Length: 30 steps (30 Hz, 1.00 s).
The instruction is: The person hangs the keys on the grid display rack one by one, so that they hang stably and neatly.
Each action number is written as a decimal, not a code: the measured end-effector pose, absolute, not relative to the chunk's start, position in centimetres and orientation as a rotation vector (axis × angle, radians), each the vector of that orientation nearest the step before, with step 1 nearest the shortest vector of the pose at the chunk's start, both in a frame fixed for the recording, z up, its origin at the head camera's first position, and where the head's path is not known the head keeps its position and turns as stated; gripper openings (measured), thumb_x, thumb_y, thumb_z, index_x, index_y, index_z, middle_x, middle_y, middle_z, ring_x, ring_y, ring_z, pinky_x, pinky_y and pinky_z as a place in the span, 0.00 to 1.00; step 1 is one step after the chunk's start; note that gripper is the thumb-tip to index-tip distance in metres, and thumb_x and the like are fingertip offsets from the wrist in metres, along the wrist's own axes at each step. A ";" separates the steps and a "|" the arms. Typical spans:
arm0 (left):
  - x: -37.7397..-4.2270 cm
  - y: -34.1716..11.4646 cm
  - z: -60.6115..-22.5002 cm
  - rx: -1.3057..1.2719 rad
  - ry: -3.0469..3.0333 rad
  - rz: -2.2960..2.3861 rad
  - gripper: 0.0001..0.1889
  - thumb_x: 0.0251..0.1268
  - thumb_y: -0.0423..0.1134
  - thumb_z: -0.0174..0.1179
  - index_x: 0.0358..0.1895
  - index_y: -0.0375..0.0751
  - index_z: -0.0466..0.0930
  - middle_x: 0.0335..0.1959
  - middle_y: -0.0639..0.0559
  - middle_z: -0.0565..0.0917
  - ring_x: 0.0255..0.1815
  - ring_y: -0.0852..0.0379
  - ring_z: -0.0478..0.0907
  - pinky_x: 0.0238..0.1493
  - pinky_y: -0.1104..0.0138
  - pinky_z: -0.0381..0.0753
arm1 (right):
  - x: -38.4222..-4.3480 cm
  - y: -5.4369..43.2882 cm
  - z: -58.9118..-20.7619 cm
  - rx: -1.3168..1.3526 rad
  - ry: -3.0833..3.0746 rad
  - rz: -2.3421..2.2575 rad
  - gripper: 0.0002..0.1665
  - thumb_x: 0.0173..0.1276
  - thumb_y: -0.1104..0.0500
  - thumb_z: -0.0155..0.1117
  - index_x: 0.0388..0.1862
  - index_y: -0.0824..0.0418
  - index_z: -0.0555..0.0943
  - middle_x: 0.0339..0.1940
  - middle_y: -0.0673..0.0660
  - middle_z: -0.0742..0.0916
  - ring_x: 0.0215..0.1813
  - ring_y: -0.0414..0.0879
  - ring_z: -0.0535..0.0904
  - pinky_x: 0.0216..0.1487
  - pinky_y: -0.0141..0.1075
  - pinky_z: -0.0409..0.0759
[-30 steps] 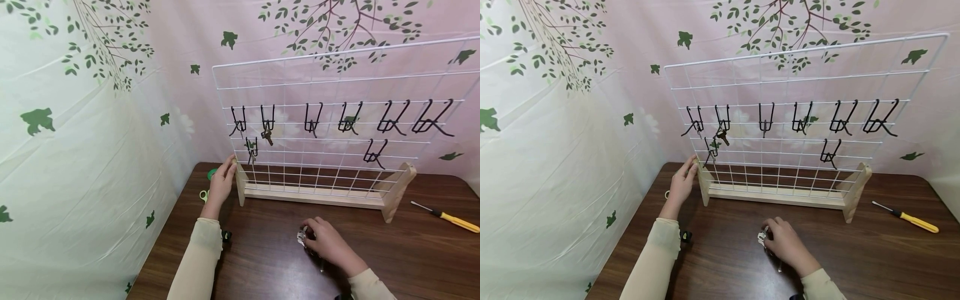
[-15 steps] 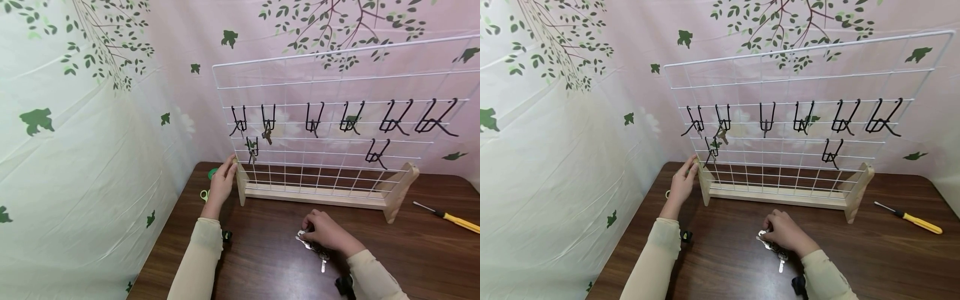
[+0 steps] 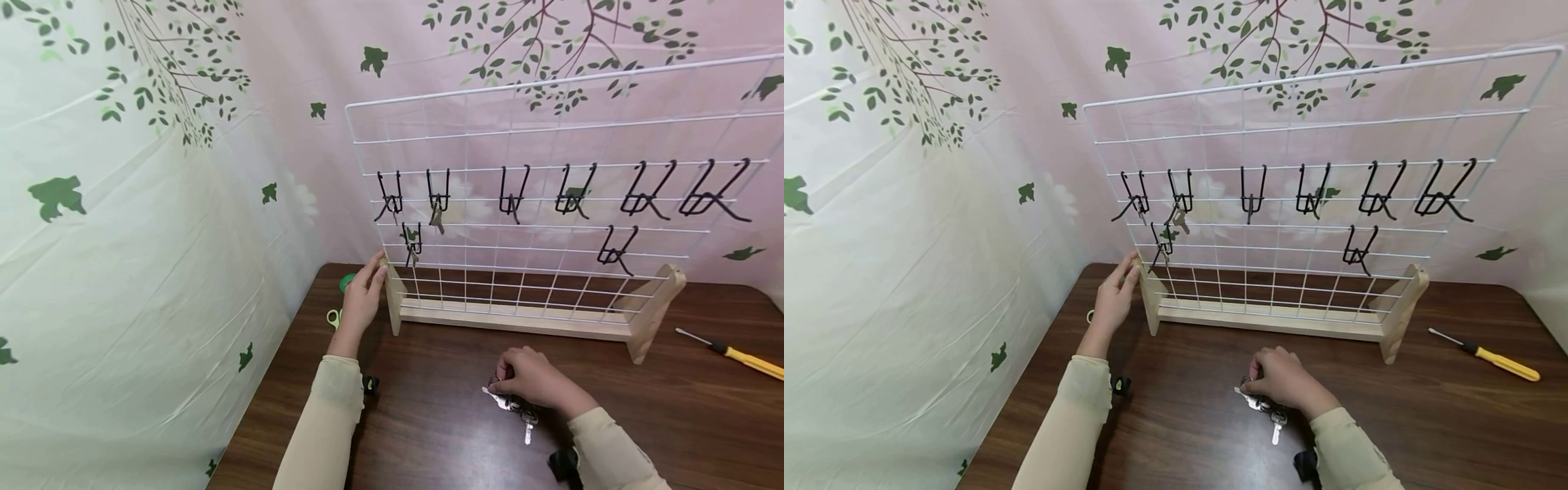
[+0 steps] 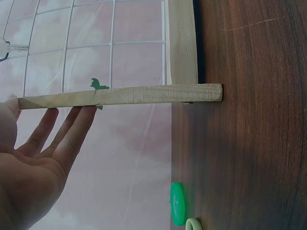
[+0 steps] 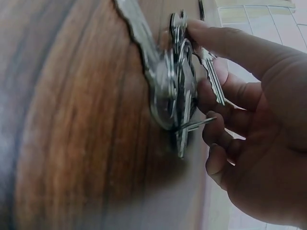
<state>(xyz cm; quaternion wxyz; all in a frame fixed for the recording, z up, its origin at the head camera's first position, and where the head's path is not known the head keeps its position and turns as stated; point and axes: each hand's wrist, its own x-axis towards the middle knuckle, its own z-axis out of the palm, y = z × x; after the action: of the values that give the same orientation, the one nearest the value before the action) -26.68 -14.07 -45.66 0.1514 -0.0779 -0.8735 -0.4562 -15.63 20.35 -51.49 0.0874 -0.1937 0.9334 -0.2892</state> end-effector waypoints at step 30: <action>-26.5 -14.1 -45.6 -0.239 -2.496 -1.356 0.26 0.86 0.59 0.50 0.80 0.63 0.72 0.70 0.44 0.84 0.67 0.43 0.85 0.64 0.45 0.87 | -13.3 18.9 -47.9 -0.707 2.010 -1.443 0.13 0.76 0.53 0.72 0.44 0.62 0.81 0.32 0.65 0.90 0.22 0.42 0.83 0.23 0.37 0.84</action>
<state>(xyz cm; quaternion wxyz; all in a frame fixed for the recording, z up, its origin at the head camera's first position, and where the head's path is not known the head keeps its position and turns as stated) -26.54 -14.11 -45.56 0.1450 -0.0831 -0.8663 -0.4707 -13.35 18.89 -47.89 0.2802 -0.2637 0.7499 -0.5381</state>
